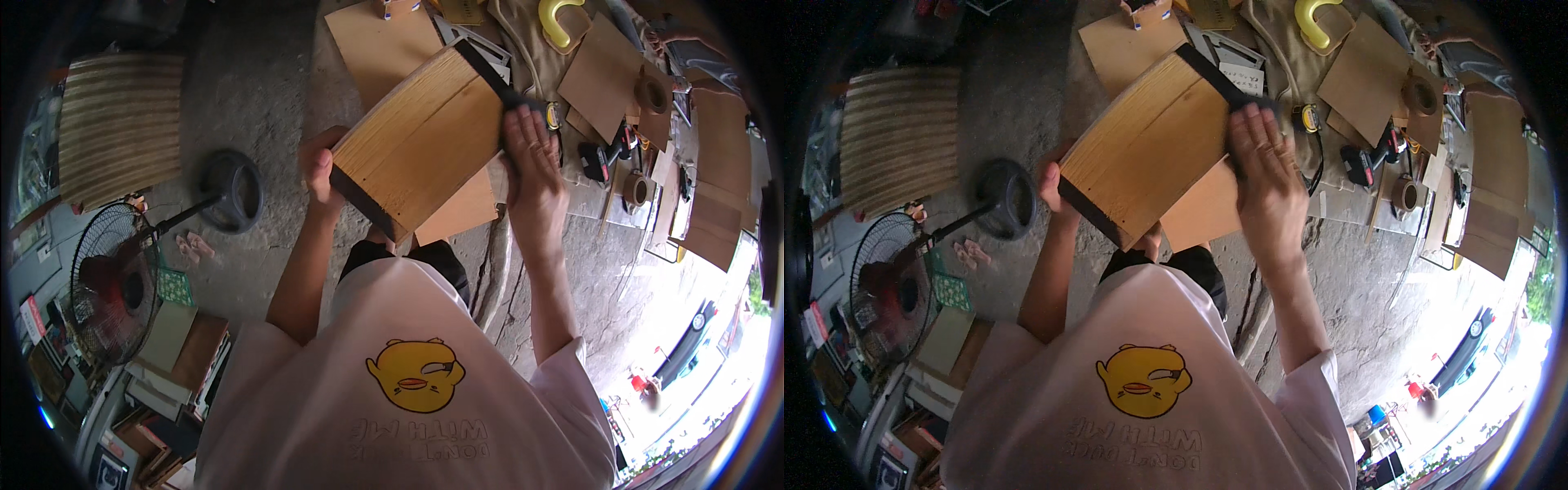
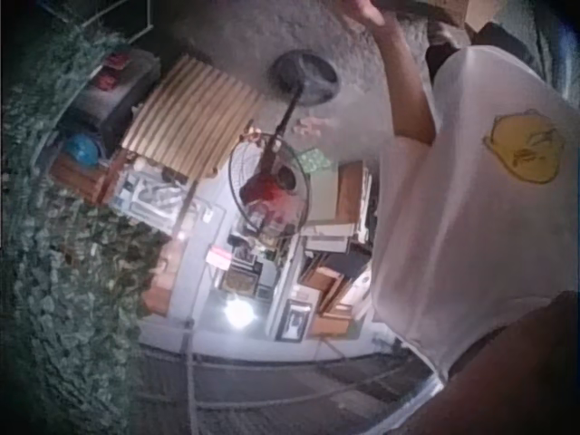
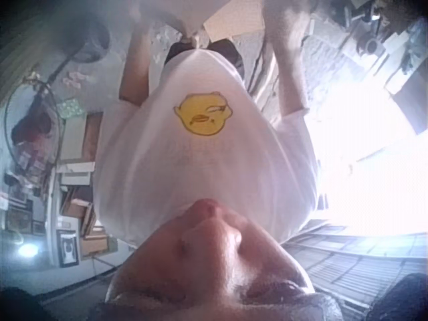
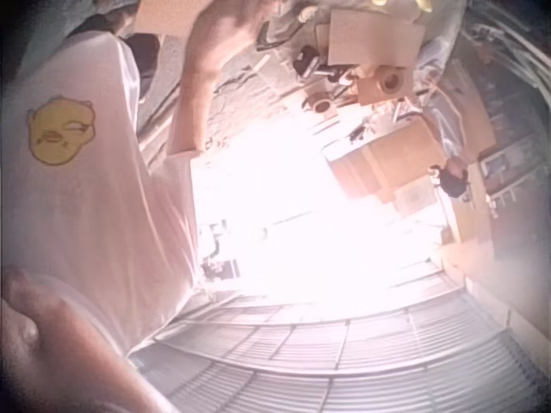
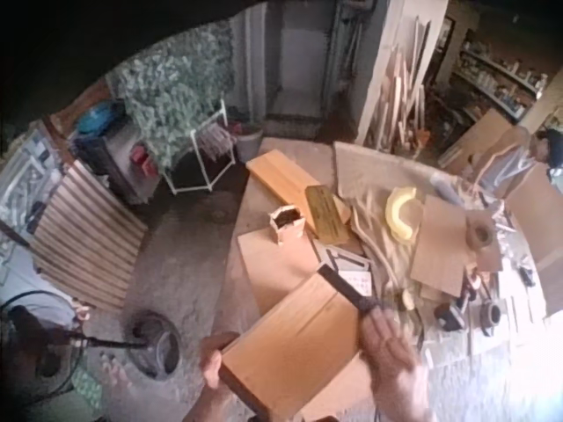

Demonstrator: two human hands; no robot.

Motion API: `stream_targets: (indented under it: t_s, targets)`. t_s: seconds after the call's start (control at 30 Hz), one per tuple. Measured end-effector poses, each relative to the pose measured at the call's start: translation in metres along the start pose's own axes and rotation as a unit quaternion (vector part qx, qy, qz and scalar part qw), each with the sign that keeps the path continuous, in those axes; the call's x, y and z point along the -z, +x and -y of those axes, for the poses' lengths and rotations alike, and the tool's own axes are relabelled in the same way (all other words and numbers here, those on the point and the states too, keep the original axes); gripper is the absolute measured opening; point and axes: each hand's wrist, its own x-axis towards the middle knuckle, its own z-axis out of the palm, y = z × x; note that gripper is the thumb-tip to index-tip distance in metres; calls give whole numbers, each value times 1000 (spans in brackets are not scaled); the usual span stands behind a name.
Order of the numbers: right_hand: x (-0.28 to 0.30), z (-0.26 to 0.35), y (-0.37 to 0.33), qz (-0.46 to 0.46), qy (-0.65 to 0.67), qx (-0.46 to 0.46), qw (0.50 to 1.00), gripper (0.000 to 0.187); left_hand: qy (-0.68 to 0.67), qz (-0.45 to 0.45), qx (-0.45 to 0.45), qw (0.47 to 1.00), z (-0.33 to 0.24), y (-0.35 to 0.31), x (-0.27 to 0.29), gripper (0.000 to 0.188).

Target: The person assembles a small wooden box by hammering nails into its corners and edges. They then sand the box's surfaces with a sanding block to smooth the wood.

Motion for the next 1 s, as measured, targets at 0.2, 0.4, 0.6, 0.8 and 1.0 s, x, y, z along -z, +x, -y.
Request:
stream_targets:
  t_s: [0.2, 0.4, 0.6, 0.8, 1.0]
  targets:
    - [-10, 10, -18, 33, 56, 0, 998, 47, -16, 38, 8, 999, 17, 0, 9, 82]
    - [12, 42, -6, 137, 92, -4, 986, 51, -33, 24, 14, 999, 12, -2, 7, 82]
    - [-7, 2, -15, -1, 6, 23, 1000, 55, -39, 32, 41, 998, 11, -2, 9, 84]
    - [-9, 52, -47, 61, 163, 144, 974, 55, -54, -22, 55, 997, 13, -6, 1, 81]
    - [-26, 43, -56, 88, 85, 99, 988, 54, -51, 16, 64, 996, 18, -5, 11, 82]
